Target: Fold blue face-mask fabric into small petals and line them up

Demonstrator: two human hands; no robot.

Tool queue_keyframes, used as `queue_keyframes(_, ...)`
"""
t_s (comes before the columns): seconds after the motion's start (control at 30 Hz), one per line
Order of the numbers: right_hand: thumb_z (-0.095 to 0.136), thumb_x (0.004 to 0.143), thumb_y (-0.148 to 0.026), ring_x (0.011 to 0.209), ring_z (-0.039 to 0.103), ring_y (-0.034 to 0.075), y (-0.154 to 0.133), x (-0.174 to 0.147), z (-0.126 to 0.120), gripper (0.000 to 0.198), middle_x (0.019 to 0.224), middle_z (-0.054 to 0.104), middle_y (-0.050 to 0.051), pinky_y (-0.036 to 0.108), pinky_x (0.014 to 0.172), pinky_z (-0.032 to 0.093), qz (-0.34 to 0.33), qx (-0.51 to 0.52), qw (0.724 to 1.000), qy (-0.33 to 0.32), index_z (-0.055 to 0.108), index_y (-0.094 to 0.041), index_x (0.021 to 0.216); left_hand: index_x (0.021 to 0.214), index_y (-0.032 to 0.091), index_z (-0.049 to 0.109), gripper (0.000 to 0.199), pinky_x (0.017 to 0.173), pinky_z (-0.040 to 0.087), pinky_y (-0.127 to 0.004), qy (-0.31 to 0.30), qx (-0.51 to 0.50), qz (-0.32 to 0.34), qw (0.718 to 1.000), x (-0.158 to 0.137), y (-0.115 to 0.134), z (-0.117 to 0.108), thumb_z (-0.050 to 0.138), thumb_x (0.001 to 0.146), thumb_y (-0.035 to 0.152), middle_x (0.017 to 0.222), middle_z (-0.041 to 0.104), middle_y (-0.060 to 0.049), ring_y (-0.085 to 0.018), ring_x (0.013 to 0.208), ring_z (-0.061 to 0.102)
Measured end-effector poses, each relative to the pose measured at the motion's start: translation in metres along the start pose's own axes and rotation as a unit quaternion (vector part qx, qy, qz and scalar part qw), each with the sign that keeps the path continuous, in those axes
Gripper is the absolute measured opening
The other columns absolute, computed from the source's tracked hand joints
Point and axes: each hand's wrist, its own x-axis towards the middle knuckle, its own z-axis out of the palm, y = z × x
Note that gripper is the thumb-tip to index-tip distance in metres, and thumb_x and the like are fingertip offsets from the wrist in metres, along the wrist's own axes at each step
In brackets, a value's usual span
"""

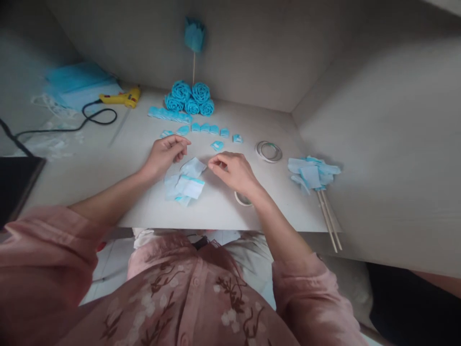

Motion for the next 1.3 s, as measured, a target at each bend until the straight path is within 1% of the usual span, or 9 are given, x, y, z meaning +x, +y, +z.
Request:
queue_keyframes(0.13,0.050,0.095,-0.044,0.057,0.046,0.012,-0.014,-0.007,0.006,0.039,0.060,0.057,-0.001,0.029,0.068,0.035,-0.007,-0.054,0.997,-0.056,0.063,-0.019,0.068,0.081,0.014,0.067,0.013,0.048,0.034,-0.020,-0.007,-0.006,0.002,1.000,-0.001,0.000,0.000,0.058,0.082,0.024,0.062,0.055,0.001,-0.007,0.052,0.045)
queue_keyframes(0.2,0.048,0.095,-0.046,0.054,0.043,0.011,-0.020,-0.008,0.011,0.043,0.056,0.054,-0.002,0.029,0.068,0.033,-0.001,-0.053,0.996,-0.077,0.061,-0.019,0.065,0.080,0.014,0.067,0.017,0.048,0.035,-0.021,-0.024,-0.010,0.004,1.000,-0.002,-0.001,0.001,0.058,0.084,0.027,0.062,0.056,0.000,-0.007,0.051,0.047)
queue_keyframes(0.37,0.063,0.087,-0.035,0.059,0.052,0.011,-0.025,-0.009,0.021,0.021,0.066,0.065,-0.002,0.029,0.072,0.034,0.006,-0.007,0.994,-0.113,0.067,-0.020,0.073,0.089,0.014,0.068,0.030,0.054,0.044,-0.023,-0.131,-0.038,-0.026,0.990,-0.005,-0.001,0.002,0.060,0.085,0.042,0.073,0.065,-0.005,-0.012,0.059,0.058)
queue_keyframes(0.53,0.063,0.083,-0.026,0.066,0.055,0.013,-0.024,-0.002,0.011,0.009,0.074,0.068,-0.001,0.028,0.072,0.038,-0.015,0.023,0.997,-0.067,0.068,-0.020,0.077,0.100,0.011,0.068,0.049,0.063,0.049,-0.026,-0.189,-0.076,-0.067,0.977,-0.008,0.003,0.001,0.057,0.084,0.056,0.082,0.070,-0.010,-0.016,0.068,0.065)
queue_keyframes(0.77,0.062,0.082,-0.027,0.065,0.053,0.012,-0.016,0.013,-0.005,0.010,0.072,0.065,-0.001,0.026,0.067,0.038,0.034,0.094,0.995,0.002,0.067,-0.018,0.082,0.114,0.017,0.068,0.066,0.064,0.050,-0.030,-0.224,-0.110,-0.109,0.962,-0.005,0.001,-0.001,0.046,0.084,0.070,0.082,0.072,-0.009,-0.020,0.067,0.067)
queue_keyframes(0.9,0.062,0.082,-0.030,0.066,0.054,0.013,-0.009,0.020,-0.005,0.015,0.073,0.065,0.000,0.027,0.067,0.039,0.059,0.127,0.990,0.014,0.067,-0.018,0.086,0.120,0.016,0.066,0.069,0.070,0.051,-0.032,-0.202,-0.117,-0.102,0.967,-0.005,0.001,0.001,0.049,0.082,0.070,0.092,0.072,-0.011,-0.022,0.076,0.068)
queue_keyframes(1.03,0.062,0.081,-0.035,0.068,0.055,0.014,-0.004,0.030,-0.003,0.019,0.074,0.066,0.001,0.027,0.068,0.041,0.055,0.145,0.988,0.013,0.068,-0.018,0.087,0.114,0.016,0.069,0.056,0.074,0.052,-0.032,-0.182,-0.115,-0.085,0.973,-0.005,0.001,0.001,0.066,0.077,0.058,0.106,0.071,-0.012,-0.022,0.088,0.067)
queue_keyframes(1.17,0.062,0.081,-0.036,0.066,0.054,0.014,0.001,0.039,0.001,0.019,0.071,0.064,0.000,0.027,0.066,0.041,0.043,0.145,0.988,0.017,0.068,-0.018,0.086,0.097,0.015,0.073,0.042,0.063,0.049,-0.025,-0.146,-0.064,-0.074,0.984,-0.002,-0.003,-0.001,0.079,0.067,0.044,0.081,0.071,-0.005,-0.014,0.068,0.062)
queue_keyframes(1.3,0.062,0.082,-0.035,0.067,0.055,0.014,0.011,0.044,0.005,0.019,0.073,0.065,0.001,0.027,0.066,0.041,0.025,0.153,0.987,0.034,0.069,-0.018,0.087,0.077,0.014,0.071,0.032,0.055,0.044,-0.023,-0.109,-0.025,-0.065,0.992,0.000,-0.006,-0.002,0.078,0.067,0.043,0.061,0.065,-0.002,-0.011,0.055,0.056)
